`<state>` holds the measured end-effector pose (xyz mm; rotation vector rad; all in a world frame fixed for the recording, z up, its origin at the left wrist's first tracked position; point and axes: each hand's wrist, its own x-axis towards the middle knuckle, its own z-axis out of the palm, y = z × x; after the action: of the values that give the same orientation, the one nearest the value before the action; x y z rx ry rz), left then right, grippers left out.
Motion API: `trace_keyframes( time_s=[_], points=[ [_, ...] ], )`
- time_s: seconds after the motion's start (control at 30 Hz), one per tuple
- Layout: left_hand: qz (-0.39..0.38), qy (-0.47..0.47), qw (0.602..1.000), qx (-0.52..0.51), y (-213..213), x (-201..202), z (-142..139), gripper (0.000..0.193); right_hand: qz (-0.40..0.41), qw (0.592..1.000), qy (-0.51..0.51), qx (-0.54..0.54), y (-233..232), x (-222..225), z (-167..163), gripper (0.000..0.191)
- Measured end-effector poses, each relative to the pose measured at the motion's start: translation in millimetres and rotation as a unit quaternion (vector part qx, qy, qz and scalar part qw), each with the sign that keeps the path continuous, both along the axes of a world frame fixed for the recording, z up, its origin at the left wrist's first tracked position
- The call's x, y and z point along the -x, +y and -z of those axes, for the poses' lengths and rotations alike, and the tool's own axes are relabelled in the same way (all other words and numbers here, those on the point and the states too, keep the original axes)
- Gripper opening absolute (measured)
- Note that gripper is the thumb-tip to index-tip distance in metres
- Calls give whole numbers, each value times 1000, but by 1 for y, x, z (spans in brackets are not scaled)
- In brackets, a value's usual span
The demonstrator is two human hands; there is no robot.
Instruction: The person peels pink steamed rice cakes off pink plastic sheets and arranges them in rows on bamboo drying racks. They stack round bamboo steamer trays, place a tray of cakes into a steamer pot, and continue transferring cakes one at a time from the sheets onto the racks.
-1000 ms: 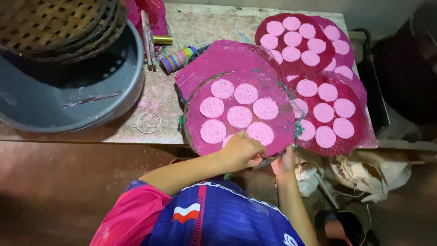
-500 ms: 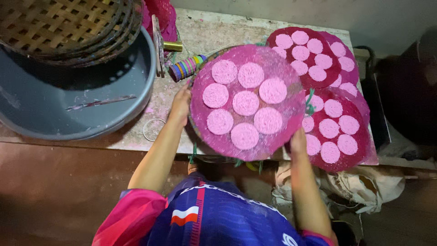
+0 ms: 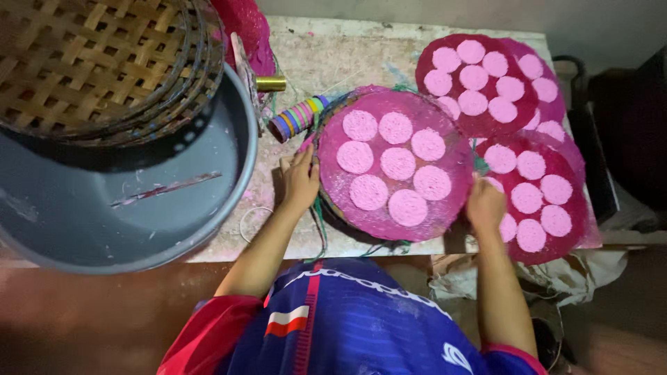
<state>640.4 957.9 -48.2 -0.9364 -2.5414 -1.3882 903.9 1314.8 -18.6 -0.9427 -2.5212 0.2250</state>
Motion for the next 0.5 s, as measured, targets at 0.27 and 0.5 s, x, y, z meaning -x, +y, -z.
trace_keyframes(
  time_s=[0.27,0.5],
  points=[
    [-13,-6,995,-94,-48,9,20,51,-42,985,92,-142,-83,81,-112,74],
    [-47,-174,967,-180,-58,36,50,54,-444,885,-31,-138,-244,348,-13,34]
  ],
)
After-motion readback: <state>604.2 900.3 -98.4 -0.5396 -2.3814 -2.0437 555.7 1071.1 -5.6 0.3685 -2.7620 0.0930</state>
